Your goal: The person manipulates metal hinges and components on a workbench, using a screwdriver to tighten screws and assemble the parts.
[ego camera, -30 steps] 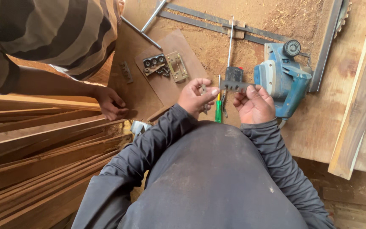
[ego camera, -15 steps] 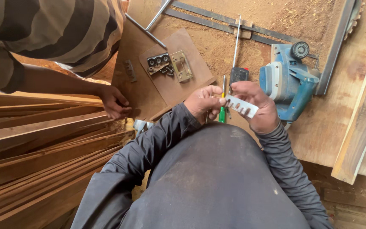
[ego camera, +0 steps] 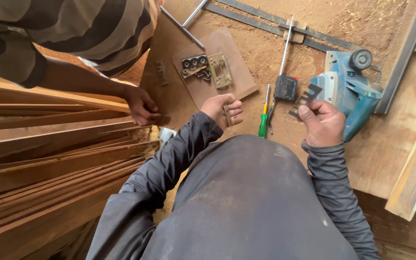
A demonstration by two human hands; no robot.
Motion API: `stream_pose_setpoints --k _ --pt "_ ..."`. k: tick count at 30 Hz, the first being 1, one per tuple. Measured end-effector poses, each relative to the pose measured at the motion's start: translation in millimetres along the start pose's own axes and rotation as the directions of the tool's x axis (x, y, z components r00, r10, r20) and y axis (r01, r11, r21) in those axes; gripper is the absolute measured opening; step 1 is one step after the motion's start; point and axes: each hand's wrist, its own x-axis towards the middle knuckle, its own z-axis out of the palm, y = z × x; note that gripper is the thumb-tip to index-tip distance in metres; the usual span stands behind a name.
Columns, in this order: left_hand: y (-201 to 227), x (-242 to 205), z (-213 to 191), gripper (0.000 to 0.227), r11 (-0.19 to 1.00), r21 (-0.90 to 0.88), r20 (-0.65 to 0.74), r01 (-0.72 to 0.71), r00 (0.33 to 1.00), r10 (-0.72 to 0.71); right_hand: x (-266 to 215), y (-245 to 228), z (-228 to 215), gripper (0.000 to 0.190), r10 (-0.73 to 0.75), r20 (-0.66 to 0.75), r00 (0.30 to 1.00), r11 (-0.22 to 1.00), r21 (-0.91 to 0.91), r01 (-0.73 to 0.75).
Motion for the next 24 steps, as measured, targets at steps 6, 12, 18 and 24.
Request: stream_pose_setpoints --k 6,12,18,24 --pt "-8 8 -5 0.052 0.997 -0.022 0.110 -0.070 0.991 0.072 -3 7 5 0.011 0.074 0.105 0.992 0.997 0.020 -0.077" --pt "-18 0 -9 0.058 0.978 -0.033 0.401 -0.205 0.894 0.201 -9 -2 13 0.012 0.106 0.148 0.983 0.994 0.015 -0.109" --pt "-23 12 -21 0.060 0.998 0.059 -0.003 -0.016 1.000 0.016 -14 -2 15 0.013 0.123 0.151 0.981 0.992 -0.045 -0.117" --pt "-59 42 -50 0.081 0.956 0.231 0.030 -0.183 0.983 0.181 -15 -1 16 0.011 0.111 0.173 0.979 0.989 -0.117 -0.091"
